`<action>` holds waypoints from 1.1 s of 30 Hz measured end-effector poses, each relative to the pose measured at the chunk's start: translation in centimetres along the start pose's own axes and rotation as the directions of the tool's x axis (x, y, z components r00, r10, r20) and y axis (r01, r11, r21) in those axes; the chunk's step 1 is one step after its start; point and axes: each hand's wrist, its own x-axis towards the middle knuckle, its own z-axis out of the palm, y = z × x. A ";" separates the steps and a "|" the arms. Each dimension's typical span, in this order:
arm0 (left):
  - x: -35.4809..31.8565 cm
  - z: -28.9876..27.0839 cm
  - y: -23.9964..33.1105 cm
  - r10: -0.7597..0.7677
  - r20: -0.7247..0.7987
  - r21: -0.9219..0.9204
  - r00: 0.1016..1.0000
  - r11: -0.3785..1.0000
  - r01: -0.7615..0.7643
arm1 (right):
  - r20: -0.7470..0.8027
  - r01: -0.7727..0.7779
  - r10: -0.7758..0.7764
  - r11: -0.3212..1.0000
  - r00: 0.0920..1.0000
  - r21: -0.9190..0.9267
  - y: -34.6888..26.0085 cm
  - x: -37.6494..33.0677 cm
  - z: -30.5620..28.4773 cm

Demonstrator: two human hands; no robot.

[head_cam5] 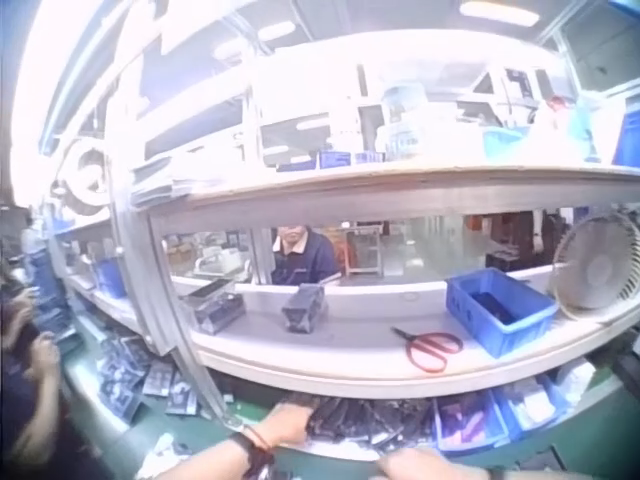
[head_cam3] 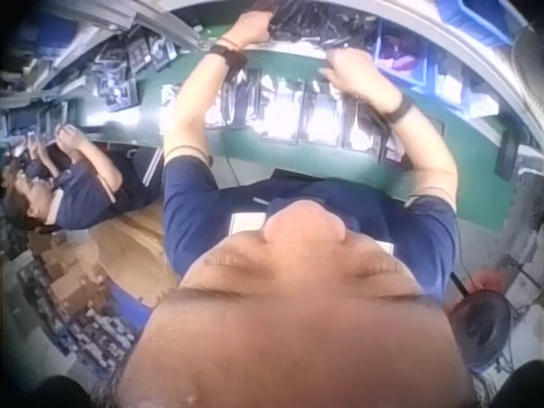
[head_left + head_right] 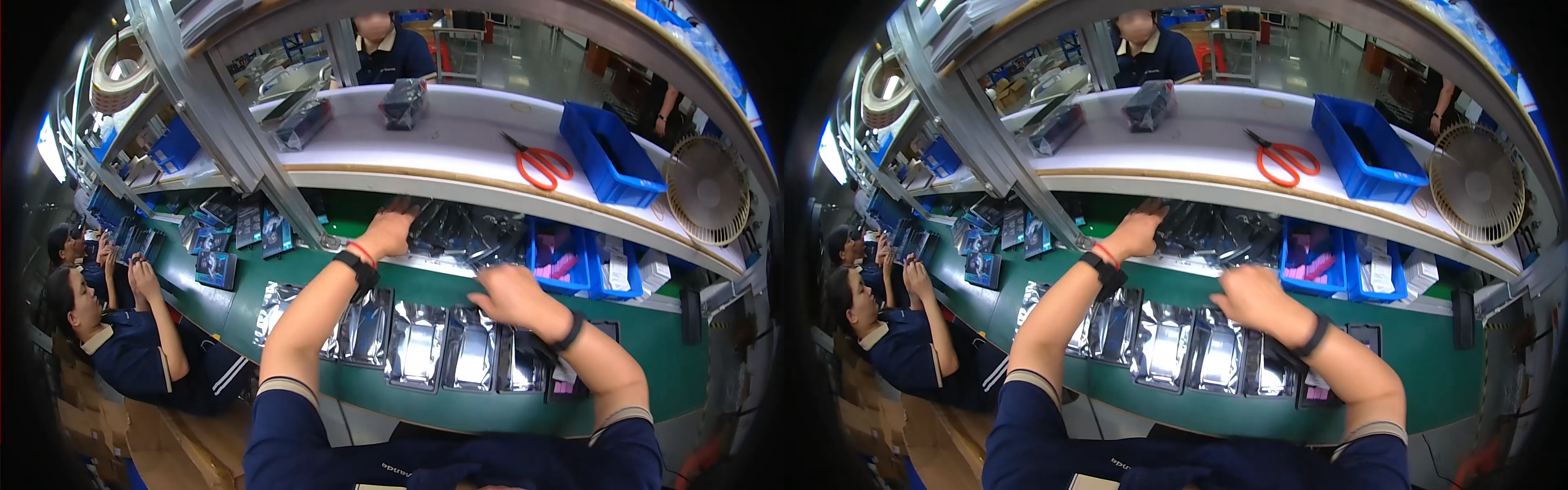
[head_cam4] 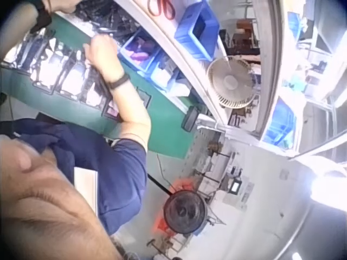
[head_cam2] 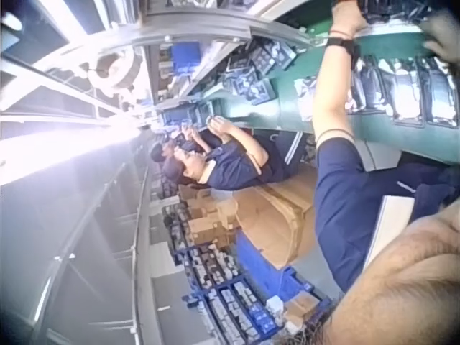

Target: The recorder is seen placing electronic components into plastic trays, applying adhesive labels, and placing them into anti-static bags on a factory assembly line.

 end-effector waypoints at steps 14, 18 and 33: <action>3.1 2.1 -8.0 -0.006 0.001 -0.353 1.000 0.935 0.006 | -0.292 -0.115 0.124 0.992 0.948 0.050 1.9 19.7 8.7; 0.5 0.7 -6.2 -0.055 -0.181 -0.310 0.982 0.951 -0.004 | -0.297 -0.172 0.166 0.985 0.940 0.007 3.4 19.4 8.9; -12.0 -5.8 25.8 0.463 -0.400 -0.079 0.791 0.843 -0.533 | -0.613 -0.083 0.250 0.954 0.750 0.288 3.1 -17.6 -5.8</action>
